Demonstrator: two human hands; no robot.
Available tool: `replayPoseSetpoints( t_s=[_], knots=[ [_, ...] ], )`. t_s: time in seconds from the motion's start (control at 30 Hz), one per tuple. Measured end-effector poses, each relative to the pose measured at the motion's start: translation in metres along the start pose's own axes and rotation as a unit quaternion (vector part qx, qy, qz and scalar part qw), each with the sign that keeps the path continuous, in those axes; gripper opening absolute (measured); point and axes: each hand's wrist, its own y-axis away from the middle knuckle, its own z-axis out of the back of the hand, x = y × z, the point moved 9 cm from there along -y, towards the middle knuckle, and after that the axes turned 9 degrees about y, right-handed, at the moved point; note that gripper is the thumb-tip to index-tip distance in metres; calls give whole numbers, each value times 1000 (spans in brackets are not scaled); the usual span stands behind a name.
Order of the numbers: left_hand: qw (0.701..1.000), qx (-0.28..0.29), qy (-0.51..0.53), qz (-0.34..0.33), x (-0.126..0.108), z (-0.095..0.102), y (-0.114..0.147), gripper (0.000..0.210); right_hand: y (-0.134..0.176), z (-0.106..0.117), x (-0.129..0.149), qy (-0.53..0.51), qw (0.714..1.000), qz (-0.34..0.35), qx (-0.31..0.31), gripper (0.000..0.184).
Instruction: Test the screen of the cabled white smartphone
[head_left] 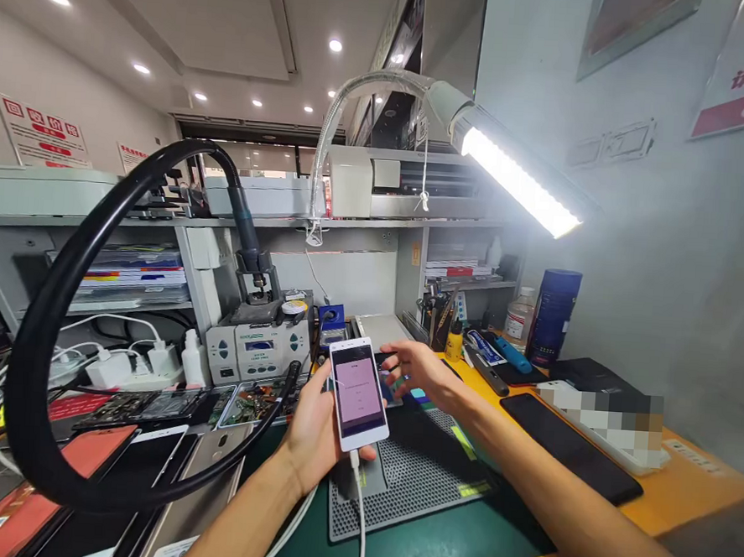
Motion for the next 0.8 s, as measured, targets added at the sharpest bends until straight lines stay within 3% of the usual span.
replayPoseSetpoints(
  t_s=[0.1, 0.13, 0.3, 0.47, 0.57, 0.67, 0.8],
  knots=[
    [1000, 9, 11, -3, -2, -1, -1, 66, 15, -51, -2, -165, 973, -18, 159, 33],
    [1000, 7, 12, -2, -1, 0, -2, 65, 19, -58, -4, -203, 962, -23, 181, 31],
    [1000, -8, 12, 10, 1, 4, -2, 64, 33, -62, -9, -308, 925, -30, 221, 40],
    [999, -24, 44, 17, 4, 5, -3, 71, 48, -66, 1, -317, 906, -5, 280, 42],
    [998, -21, 52, 20, 5, 6, -5, 71, 51, -71, 2, -299, 912, 8, 280, 43],
    [999, 3, 42, 29, 8, 2, -6, 70, 48, -70, -2, -268, 933, 25, 241, 43],
    [998, -7, 46, 30, 10, 5, -7, 69, 43, -68, -9, -233, 951, 34, 203, 37]
  ],
)
